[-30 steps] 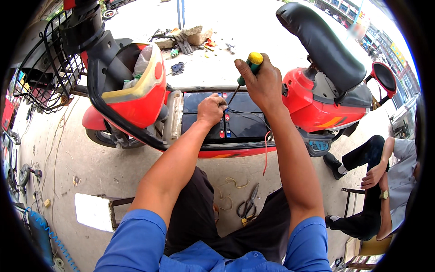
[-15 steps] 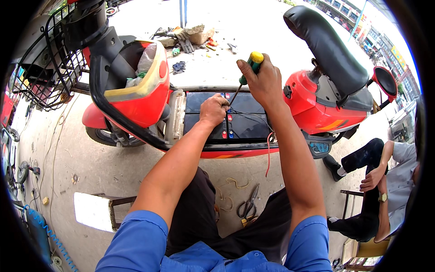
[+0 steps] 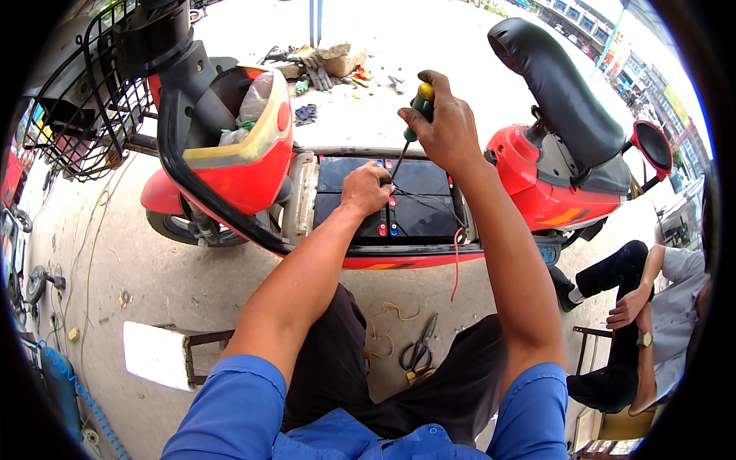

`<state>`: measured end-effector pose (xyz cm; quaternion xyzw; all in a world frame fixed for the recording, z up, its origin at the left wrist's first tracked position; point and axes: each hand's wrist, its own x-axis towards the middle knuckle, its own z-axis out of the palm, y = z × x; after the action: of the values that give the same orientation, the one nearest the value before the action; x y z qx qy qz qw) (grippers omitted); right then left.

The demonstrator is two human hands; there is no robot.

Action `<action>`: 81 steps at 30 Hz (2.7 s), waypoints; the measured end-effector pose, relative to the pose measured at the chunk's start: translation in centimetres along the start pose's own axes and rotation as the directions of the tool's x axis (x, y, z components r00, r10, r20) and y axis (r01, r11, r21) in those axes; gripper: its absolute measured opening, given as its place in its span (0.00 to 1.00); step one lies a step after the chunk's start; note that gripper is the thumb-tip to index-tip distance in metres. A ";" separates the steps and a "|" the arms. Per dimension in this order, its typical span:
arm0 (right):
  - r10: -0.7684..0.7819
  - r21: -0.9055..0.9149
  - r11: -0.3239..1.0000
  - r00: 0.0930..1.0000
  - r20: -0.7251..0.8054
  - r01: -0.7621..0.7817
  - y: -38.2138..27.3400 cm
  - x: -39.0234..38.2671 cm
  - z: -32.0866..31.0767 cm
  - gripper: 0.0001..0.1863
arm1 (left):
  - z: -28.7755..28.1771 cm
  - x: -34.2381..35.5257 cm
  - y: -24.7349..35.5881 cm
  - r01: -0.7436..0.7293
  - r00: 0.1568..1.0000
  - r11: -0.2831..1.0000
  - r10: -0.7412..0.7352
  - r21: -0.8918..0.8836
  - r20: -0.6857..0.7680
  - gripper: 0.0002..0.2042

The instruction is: The person strips the ends of wires using pliers and connects them to the terminals of a scooter battery. The person then uses a screwdriver to tighten the terminal nuts on the battery.

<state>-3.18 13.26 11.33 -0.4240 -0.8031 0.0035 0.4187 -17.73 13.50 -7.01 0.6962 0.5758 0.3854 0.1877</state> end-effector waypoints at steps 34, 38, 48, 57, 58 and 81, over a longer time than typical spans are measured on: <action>-0.063 -0.086 0.994 0.998 0.006 0.063 -0.5 0.6 0.9 0.37 | 0.3 0.1 0.2 0.035 0.999 0.999 -0.035 0.024 -0.009 0.07; -0.003 -0.082 0.997 0.999 0.043 0.007 0.3 0.9 0.6 0.38 | 0.5 0.1 -0.1 0.023 0.999 1.000 -0.022 0.010 -0.030 0.08; -0.042 -0.160 0.986 0.999 0.031 0.047 0.1 0.8 0.4 0.38 | 0.1 0.1 0.2 0.043 0.999 0.998 -0.042 0.036 -0.016 0.08; -0.033 -0.121 0.992 0.999 -0.011 0.032 0.7 1.2 0.7 0.35 | 0.4 0.2 0.2 0.041 0.999 0.999 -0.040 0.034 -0.034 0.07; -0.013 -0.124 0.992 1.000 0.010 0.015 0.3 1.3 0.6 0.34 | 0.3 0.2 0.1 0.044 0.999 0.998 -0.042 0.037 -0.033 0.07; -0.031 0.112 0.993 0.997 -0.075 0.039 1.9 1.5 1.2 0.31 | 0.7 0.3 -0.3 -0.007 0.998 1.000 0.006 -0.009 -0.070 0.07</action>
<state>-3.14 15.94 10.88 -0.3852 -0.7932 0.0262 0.4710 -17.40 14.02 -7.55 0.6832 0.5780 0.4129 0.1692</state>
